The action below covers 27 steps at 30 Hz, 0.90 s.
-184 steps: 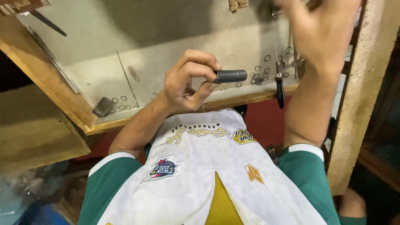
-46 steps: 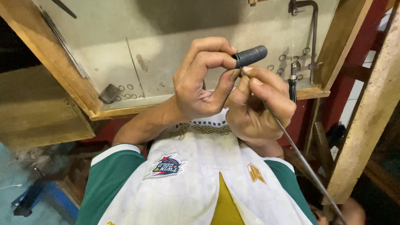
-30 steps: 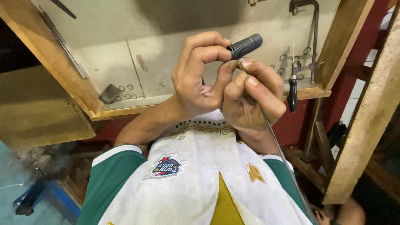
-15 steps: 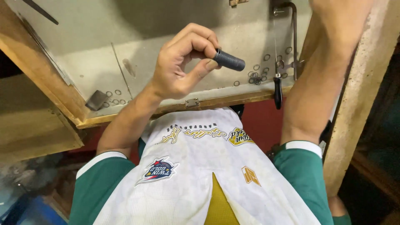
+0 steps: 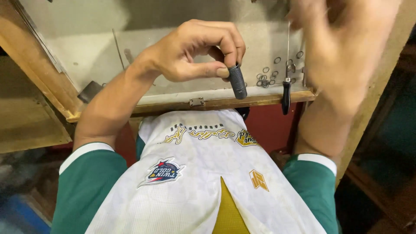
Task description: Using a jeweler's saw to cut individual metal rings from a coiled wire on a workbench bench pin.
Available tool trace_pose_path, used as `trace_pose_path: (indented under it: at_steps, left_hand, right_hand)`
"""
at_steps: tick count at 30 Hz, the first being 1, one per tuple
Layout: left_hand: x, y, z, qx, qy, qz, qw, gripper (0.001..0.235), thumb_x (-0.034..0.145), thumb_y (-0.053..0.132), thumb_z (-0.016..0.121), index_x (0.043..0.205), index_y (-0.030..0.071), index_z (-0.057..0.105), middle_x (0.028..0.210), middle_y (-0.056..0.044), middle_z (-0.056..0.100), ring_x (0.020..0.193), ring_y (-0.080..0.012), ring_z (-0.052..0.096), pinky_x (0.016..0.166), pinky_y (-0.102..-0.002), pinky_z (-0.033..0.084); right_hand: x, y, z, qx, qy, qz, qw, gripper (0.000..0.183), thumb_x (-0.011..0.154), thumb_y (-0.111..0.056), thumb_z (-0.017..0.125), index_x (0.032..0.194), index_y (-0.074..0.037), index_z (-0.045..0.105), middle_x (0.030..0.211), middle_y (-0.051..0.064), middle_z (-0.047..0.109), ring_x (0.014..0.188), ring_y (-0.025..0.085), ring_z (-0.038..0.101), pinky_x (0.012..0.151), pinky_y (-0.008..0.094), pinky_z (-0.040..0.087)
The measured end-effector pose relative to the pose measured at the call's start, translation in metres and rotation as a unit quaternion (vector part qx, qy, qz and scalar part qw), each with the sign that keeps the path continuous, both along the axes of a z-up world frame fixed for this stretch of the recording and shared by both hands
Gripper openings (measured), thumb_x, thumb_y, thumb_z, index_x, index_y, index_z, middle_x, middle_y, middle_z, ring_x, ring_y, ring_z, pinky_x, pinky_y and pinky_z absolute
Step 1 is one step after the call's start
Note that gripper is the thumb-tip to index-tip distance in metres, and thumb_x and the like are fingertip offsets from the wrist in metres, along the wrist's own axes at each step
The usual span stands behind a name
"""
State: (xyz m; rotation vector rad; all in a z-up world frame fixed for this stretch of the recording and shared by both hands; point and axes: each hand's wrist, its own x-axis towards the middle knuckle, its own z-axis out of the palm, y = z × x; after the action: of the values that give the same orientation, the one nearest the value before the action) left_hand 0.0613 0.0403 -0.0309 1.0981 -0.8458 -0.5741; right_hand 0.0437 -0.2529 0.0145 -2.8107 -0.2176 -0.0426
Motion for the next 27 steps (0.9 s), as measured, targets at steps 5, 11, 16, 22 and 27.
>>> trace_pose_path:
  at_steps: [5, 11, 16, 22, 27]
  left_hand:
    - [0.005, 0.01, 0.004, -0.003, -0.014, -0.05, 0.999, 0.021, 0.107, 0.018, 0.059, 0.103, -0.002, 0.058, 0.11, -0.018, 0.056, 0.097, -0.0238, 0.059, 0.081, -0.029, 0.057]
    - [0.011, 0.009, -0.001, -0.018, 0.018, -0.114, 0.993, 0.02, 0.104, 0.017, 0.061, 0.104, -0.003, 0.058, 0.111, -0.018, 0.057, 0.092, -0.0217, 0.058, 0.077, -0.026, 0.053]
    - [0.01, 0.009, -0.006, -0.027, 0.045, -0.133, 0.99, 0.023, 0.103, 0.02, 0.061, 0.103, -0.003, 0.058, 0.111, -0.018, 0.057, 0.092, -0.0219, 0.058, 0.076, -0.027, 0.051]
    - [0.01, 0.007, -0.009, -0.04, 0.066, -0.146, 0.986, 0.027, 0.102, 0.022, 0.062, 0.103, -0.004, 0.058, 0.112, -0.02, 0.057, 0.093, -0.0233, 0.059, 0.079, -0.028, 0.055]
    - [0.01, 0.006, -0.012, -0.05, 0.083, -0.154, 0.983, 0.025, 0.102, 0.019, 0.062, 0.104, -0.005, 0.057, 0.112, -0.02, 0.057, 0.09, -0.0236, 0.062, 0.08, -0.029, 0.058]
  right_hand:
    - [-0.083, 0.095, 0.019, 0.426, 0.118, 0.02, 0.897, 0.039, 0.096, -0.02, 0.073, 0.114, 0.004, 0.048, 0.105, 0.018, 0.062, 0.094, 0.024, 0.068, 0.082, 0.03, 0.062]
    - [-0.105, 0.118, 0.006, 0.468, 0.041, -0.073, 0.88, 0.031, 0.095, -0.012, 0.076, 0.113, 0.001, 0.055, 0.103, 0.014, 0.065, 0.09, 0.023, 0.07, 0.082, 0.029, 0.061]
    - [-0.11, 0.124, 0.007, 0.46, 0.034, -0.087, 0.883, 0.032, 0.094, -0.015, 0.077, 0.11, 0.0, 0.055, 0.098, 0.015, 0.066, 0.083, 0.02, 0.068, 0.073, 0.026, 0.056]
    - [-0.11, 0.126, 0.008, 0.457, 0.036, -0.094, 0.884, 0.03, 0.093, -0.013, 0.078, 0.109, 0.0, 0.055, 0.097, 0.014, 0.065, 0.077, 0.017, 0.066, 0.067, 0.023, 0.055]
    - [-0.11, 0.126, 0.008, 0.466, 0.042, -0.1, 0.878, 0.031, 0.093, -0.013, 0.078, 0.109, 0.0, 0.055, 0.096, 0.013, 0.063, 0.076, 0.016, 0.064, 0.067, 0.023, 0.054]
